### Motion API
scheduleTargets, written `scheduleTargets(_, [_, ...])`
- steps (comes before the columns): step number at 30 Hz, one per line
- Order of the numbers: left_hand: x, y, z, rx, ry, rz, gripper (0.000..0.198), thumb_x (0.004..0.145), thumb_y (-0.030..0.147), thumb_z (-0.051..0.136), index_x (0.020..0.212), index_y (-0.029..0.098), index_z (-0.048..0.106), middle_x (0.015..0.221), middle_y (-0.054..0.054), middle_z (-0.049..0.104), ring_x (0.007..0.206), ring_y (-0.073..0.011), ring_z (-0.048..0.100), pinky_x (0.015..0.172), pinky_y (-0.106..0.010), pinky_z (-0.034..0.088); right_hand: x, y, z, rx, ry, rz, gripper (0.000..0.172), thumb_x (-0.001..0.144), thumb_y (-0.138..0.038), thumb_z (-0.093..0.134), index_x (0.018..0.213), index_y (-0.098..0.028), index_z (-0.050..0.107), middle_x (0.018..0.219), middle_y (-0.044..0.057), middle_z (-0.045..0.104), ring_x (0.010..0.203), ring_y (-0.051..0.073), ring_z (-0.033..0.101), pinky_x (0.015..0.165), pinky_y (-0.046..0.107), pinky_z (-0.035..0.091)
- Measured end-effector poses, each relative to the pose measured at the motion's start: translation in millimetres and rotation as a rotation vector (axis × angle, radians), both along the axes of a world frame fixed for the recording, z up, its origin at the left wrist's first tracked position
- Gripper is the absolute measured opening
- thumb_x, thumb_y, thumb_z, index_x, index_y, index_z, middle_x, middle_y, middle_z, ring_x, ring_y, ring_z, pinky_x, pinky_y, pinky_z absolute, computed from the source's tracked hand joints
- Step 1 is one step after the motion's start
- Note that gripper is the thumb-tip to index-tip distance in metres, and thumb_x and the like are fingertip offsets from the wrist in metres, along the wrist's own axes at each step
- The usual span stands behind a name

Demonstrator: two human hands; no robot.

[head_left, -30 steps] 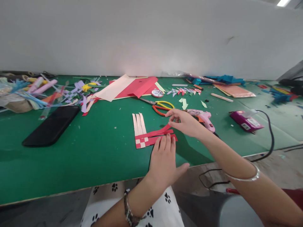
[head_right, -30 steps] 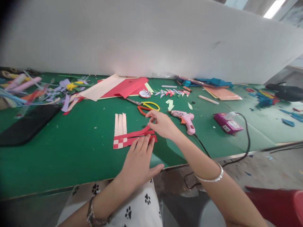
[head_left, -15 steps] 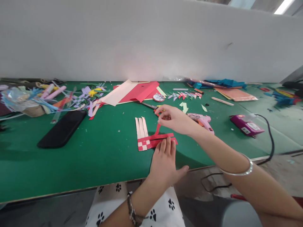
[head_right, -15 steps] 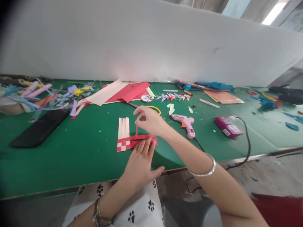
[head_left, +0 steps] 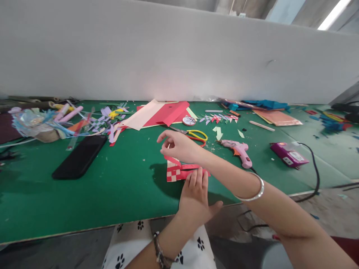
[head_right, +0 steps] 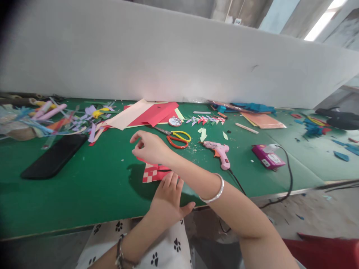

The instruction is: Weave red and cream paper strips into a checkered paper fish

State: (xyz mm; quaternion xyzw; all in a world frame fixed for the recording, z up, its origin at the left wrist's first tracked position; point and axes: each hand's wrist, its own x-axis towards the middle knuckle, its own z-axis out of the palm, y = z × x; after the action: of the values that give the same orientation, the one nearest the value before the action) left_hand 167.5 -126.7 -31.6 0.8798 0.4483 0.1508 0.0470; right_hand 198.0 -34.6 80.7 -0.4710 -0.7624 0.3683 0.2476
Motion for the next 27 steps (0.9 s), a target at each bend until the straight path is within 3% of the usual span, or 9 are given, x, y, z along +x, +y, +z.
scheduleTargets(11, [-1.6, 2.0, 18.2, -0.184, -0.028, -0.026, 0.062, 0.073, 0.055, 0.044, 0.108, 0.006, 0.058, 0.107, -0.018, 0.059, 0.106, -0.0329, 0.048, 0.092, -0.045, 0.038, -18.1, 0.3, 1.6, -0.036, 0.009, 0.058, 0.019, 0.065, -0.011, 0.051, 0.083, -0.018, 0.049, 0.065, -0.004, 0.054, 0.056, 0.008, 0.048, 0.051, 0.021, 0.038])
scheduleTargets(19, [-4.3, -1.3, 3.4, 0.159, -0.170, -0.096, 0.050, 0.081, 0.045, 0.038, 0.112, 0.007, 0.053, 0.114, -0.015, 0.056, 0.110, -0.0278, 0.047, 0.095, -0.040, 0.035, 0.4, -4.9, 0.7, -0.075, 0.068, -0.063, 0.015, 0.067, -0.011, 0.052, 0.081, -0.017, 0.049, 0.062, -0.005, 0.051, 0.055, 0.007, 0.047, 0.054, 0.022, 0.038])
scheduleTargets(24, [-32.8, -12.5, 15.5, 0.297, -0.287, -0.292, 0.032, 0.082, 0.034, 0.041, 0.105, 0.016, 0.054, 0.109, -0.007, 0.059, 0.102, -0.0193, 0.052, 0.092, -0.033, 0.038, 18.3, -9.7, -4.1, -0.174, 0.202, -0.167, 0.016, 0.066, -0.010, 0.050, 0.080, -0.018, 0.047, 0.059, -0.007, 0.049, 0.053, 0.007, 0.047, 0.056, 0.023, 0.039])
scheduleTargets(27, [-66.9, -8.4, 22.2, 0.233, -0.389, -0.216, 0.027, 0.082, 0.029, 0.038, 0.099, 0.016, 0.055, 0.097, -0.007, 0.063, 0.090, -0.0186, 0.057, 0.082, -0.032, 0.045, 27.8, -16.9, -7.5, -0.188, 0.245, -0.214, 0.017, 0.066, -0.013, 0.050, 0.081, -0.018, 0.046, 0.059, -0.007, 0.049, 0.054, 0.007, 0.047, 0.057, 0.023, 0.038])
